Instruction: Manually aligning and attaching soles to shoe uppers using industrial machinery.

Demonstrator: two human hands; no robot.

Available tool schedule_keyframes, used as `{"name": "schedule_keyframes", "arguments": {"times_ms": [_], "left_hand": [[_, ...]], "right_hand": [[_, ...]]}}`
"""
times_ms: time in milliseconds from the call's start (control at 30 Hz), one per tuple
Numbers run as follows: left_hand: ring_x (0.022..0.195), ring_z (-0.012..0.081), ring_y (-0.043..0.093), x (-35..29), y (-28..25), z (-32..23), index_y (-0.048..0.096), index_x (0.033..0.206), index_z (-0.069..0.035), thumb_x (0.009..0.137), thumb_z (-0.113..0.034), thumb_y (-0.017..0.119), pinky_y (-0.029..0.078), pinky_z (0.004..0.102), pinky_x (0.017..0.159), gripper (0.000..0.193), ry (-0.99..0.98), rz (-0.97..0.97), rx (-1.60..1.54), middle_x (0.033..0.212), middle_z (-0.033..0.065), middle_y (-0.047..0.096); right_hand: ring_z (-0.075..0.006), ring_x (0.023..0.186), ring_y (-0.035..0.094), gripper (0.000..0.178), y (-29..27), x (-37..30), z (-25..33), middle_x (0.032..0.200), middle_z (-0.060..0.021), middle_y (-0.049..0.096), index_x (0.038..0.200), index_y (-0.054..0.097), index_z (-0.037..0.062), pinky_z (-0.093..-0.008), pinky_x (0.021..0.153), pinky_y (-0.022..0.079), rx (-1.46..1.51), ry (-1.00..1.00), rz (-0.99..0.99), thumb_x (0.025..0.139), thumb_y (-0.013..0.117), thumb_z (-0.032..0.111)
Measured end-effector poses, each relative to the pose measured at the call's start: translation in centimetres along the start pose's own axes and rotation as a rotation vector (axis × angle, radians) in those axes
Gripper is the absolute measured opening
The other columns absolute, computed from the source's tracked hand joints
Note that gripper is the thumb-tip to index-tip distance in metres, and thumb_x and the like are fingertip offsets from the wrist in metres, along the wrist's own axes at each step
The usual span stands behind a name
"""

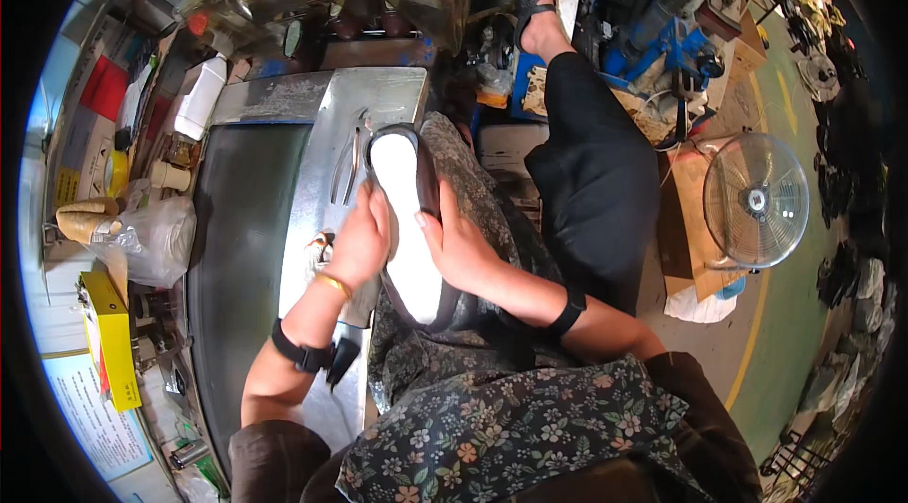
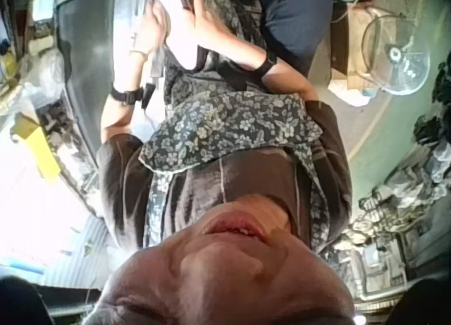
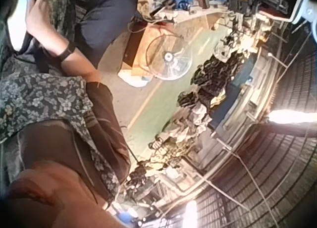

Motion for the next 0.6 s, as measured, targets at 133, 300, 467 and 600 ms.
{"name": "schedule_keyframes", "arguments": {"times_ms": [133, 300, 467, 600], "left_hand": [[0.099, 0.0483, 0.063, -3.3, 0.9, -1.4, 0.046, 0.136, 0.003, 0.103, -0.025, 0.037, 0.052, 0.0475, 0.084, 0.044, -0.131, -0.228, -0.290, 0.115, 0.0328, 0.062], [0.110, 0.0173, 0.058, -3.2, 4.1, 2.1, 0.058, 0.127, 0.000, 0.105, -0.028, 0.043, 0.044, 0.0306, 0.097, 0.039, -0.391, -0.241, -1.072, 0.119, 0.0082, 0.064], [0.105, 0.0168, 0.060, 3.0, 2.8, -0.4, 0.060, 0.126, -0.005, 0.105, -0.043, 0.037, 0.046, 0.0300, 0.094, 0.049, -0.480, -0.002, -1.529, 0.116, 0.0065, 0.064], [0.104, 0.0168, 0.061, 6.5, 0.7, -1.2, 0.059, 0.124, -0.006, 0.103, -0.049, 0.041, 0.048, 0.0306, 0.094, 0.051, -0.332, 0.340, -1.678, 0.114, 0.0072, 0.065]], "right_hand": [[-0.0520, 0.096, 0.062, 0.066, 0.4, -1.1, 0.2, 0.121, -0.0371, 0.056, 0.148, 0.020, -0.0059, -0.0525, 0.082, 0.052, -0.121, -0.123, -0.130, 0.101, 0.048, 0.031], [-0.0527, 0.100, 0.060, 0.062, -0.6, -1.2, -0.2, 0.120, -0.0365, 0.057, 0.148, 0.020, -0.0039, -0.0530, 0.086, 0.049, -0.024, -0.104, -0.042, 0.102, 0.045, 0.028], [-0.0518, 0.108, 0.058, 0.061, -1.5, -1.6, -1.0, 0.122, -0.0391, 0.053, 0.151, 0.015, 0.0021, -0.0502, 0.091, 0.048, 0.118, 0.115, 0.164, 0.103, 0.043, 0.026], [-0.0467, 0.124, 0.051, 0.063, -3.6, 1.9, 0.3, 0.133, -0.0316, 0.051, 0.151, 0.019, 0.0033, -0.0455, 0.104, 0.041, -0.031, 0.052, 0.349, 0.104, 0.037, 0.042]]}}
Point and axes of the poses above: each hand's wrist, its own x-axis towards the middle knuckle, its own y-axis out of the palm, z = x × y, the point moved 4 cm from there along x, towards the middle knuckle
